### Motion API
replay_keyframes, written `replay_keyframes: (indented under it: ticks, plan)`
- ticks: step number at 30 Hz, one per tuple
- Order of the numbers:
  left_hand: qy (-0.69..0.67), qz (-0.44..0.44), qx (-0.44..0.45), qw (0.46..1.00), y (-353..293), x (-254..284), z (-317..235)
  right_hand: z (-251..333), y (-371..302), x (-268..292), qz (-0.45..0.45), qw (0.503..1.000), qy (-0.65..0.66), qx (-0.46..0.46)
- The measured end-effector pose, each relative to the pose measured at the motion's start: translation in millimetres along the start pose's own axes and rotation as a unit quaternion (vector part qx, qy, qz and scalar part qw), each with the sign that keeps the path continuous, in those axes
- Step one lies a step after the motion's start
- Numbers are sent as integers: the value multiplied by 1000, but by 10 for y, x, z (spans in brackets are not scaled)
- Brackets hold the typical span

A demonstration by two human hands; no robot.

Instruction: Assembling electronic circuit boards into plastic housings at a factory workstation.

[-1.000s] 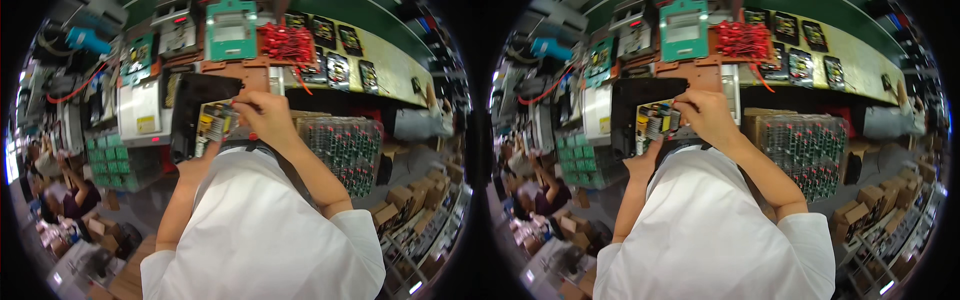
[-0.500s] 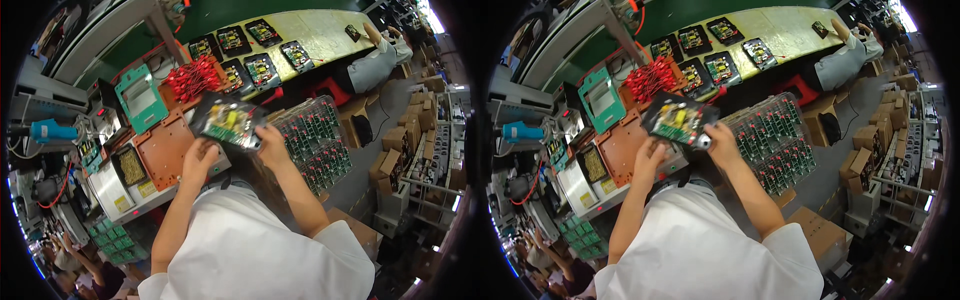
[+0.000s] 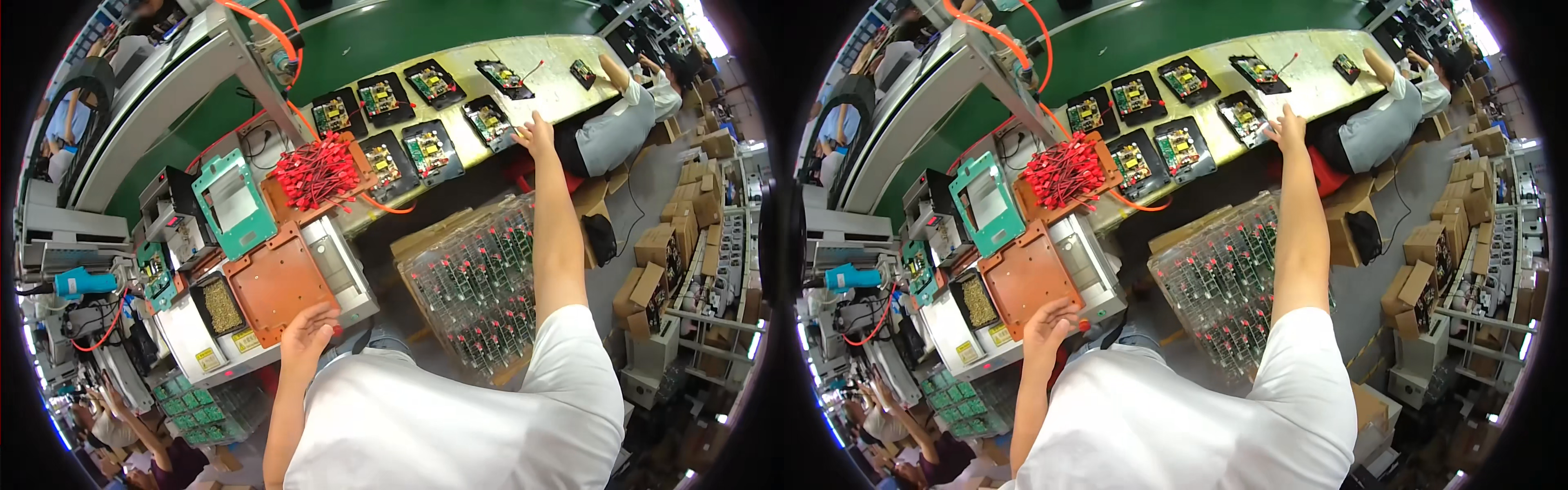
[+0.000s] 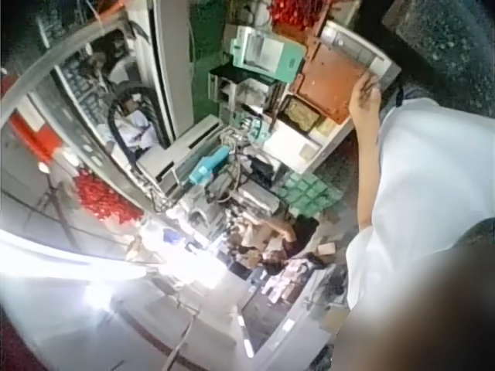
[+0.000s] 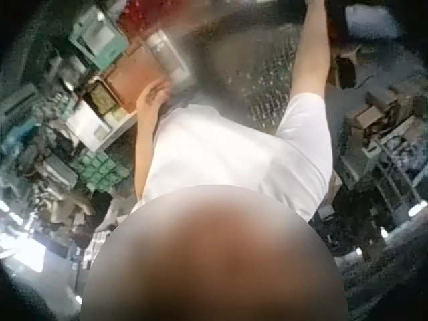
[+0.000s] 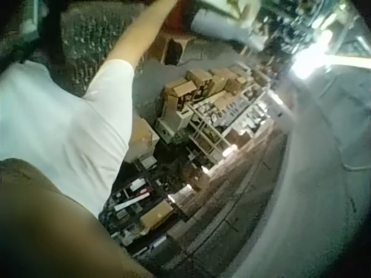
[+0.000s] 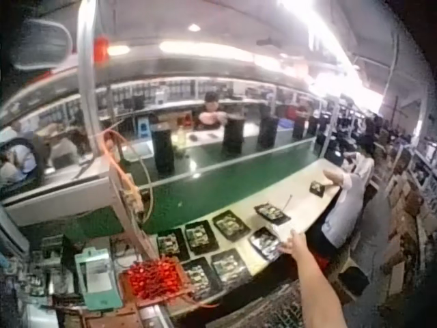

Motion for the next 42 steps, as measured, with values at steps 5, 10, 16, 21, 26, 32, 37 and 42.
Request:
replay_keyframes:
  ticks: [5,10,16,21,26,32,37,42]
  plan:
    - [-23,-93,-12,995,-230,214,-21,-500,-386,-383,143,988,45,31]
    - [1,42,-56,998,-63,321,-175,-409,-1027,-291,156,988,16,14]
    - [-23,-224,-173,959,-594,1788,-594,-586,-2073,-1330,238,971,1,29]
    - [146,-505,-197,828,-1128,3706,-379,-632,-2421,-1550,232,970,26,62]
    - [430,-627,-173,627,-1489,5422,-32,-594,-2776,-1405,179,980,-12,84]
    - [586,-601,-3,544,-1414,6510,339,-402,-3333,-992,130,973,-140,132]
    - [620,-488,75,610,-1305,6639,301,-171,-4163,-680,-31,964,-236,117]
    - [578,-577,75,572,-2061,6706,-52,156,-4428,-695,32,958,-237,160]
Point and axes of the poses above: each hand's wrist, its own y-axis towards the middle knuckle, its own x-axis out of the back of the hand, z = x × y, the point moved 9 cm from there along y, towards the middle knuckle, and after that the axes turned 6 degrees about -x, right-handed, at the moved point
